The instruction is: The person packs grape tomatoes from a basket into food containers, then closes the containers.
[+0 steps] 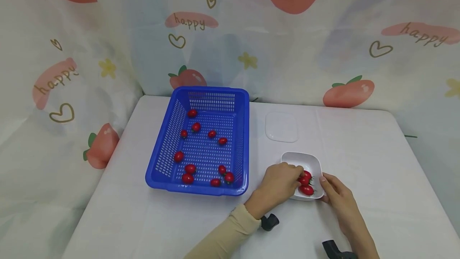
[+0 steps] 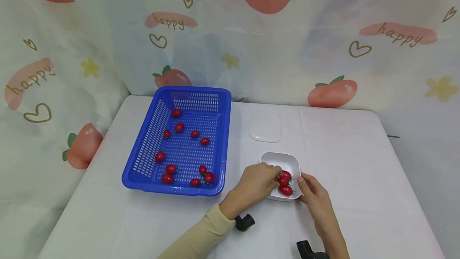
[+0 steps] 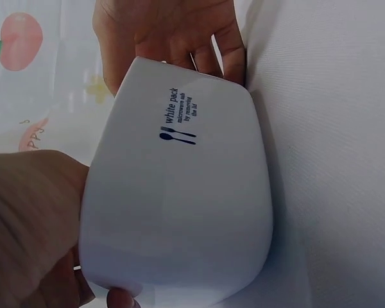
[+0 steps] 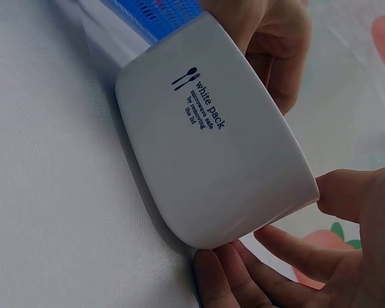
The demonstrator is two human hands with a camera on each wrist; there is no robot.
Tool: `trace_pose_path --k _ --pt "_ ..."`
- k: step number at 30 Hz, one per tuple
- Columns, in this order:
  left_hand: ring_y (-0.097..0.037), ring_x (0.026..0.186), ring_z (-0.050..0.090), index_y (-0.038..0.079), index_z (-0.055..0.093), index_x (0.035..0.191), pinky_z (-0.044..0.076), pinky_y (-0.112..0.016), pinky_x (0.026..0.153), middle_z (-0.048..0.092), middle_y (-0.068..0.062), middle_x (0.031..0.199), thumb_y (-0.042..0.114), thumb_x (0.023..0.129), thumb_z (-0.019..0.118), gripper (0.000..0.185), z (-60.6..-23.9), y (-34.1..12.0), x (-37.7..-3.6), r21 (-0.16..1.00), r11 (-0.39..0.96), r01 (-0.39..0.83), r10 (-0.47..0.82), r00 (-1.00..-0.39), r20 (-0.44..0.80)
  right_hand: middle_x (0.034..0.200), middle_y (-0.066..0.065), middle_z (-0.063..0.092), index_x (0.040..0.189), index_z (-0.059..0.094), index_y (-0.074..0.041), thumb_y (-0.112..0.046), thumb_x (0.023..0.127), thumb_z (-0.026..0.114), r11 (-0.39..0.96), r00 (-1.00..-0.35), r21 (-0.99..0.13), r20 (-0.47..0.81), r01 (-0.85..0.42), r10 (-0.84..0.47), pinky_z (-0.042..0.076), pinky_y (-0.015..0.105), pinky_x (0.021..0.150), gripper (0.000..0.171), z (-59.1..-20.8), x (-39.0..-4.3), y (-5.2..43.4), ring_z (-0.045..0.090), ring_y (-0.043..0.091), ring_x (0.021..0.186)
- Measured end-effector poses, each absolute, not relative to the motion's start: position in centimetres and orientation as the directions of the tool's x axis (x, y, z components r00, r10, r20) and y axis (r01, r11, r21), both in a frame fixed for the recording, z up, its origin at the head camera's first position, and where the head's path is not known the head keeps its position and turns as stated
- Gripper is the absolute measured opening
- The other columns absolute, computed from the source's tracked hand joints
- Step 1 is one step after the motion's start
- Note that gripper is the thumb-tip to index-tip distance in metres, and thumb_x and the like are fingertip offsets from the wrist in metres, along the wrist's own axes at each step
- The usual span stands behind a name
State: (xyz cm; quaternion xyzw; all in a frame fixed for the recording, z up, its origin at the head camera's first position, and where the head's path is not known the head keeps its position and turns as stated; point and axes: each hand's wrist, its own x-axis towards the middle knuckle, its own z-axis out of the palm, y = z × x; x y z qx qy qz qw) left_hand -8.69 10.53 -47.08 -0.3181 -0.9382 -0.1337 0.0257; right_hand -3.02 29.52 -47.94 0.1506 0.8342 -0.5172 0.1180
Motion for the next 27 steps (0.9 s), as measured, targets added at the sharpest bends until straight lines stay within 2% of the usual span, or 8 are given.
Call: trace_pose_path --k 12,21,27 --pt "-0.002 0.084 0.069 0.029 0.071 0.111 0.05 -0.015 0.066 0.076 0.017 0.098 0.032 0.095 0.077 0.017 -46.5 10.3 -8.8 0.228 0.75 0.622 0.62 -0.78 0.089 0.159 0.031 0.04 0.157 0.034 0.005 -0.046 0.111 0.043 0.434 -0.92 -0.812 -0.367 0.389 0.139 0.051 0.005 0.079 0.069 -48.0 -3.2 29.5 0.05 -0.019 0.093" --pt "-0.005 0.083 0.068 0.03 0.072 0.113 0.052 -0.018 0.065 0.076 0.015 0.098 0.033 0.095 0.077 0.019 -45.5 9.9 -8.1 0.126 0.766 0.631 0.615 -0.775 0.145 0.159 0.032 0.039 0.158 0.032 0.004 -0.048 0.111 0.042 0.414 -0.912 -0.814 -0.387 0.408 0.138 0.051 0.005 0.08 0.071 -47.8 -3.3 29.5 0.051 -0.019 0.093" --pt "-0.005 0.088 0.068 0.031 0.071 0.117 0.049 -0.019 0.068 0.076 0.015 0.104 0.031 0.096 0.076 0.022 -44.6 9.5 -7.4 0.085 0.767 0.636 0.618 -0.768 0.165 0.158 0.032 0.041 0.157 0.034 0.004 -0.048 0.111 0.043 0.414 -0.916 -0.818 -0.376 0.398 0.139 0.051 0.006 0.079 0.07 -47.8 -3.2 29.5 0.051 -0.017 0.093"
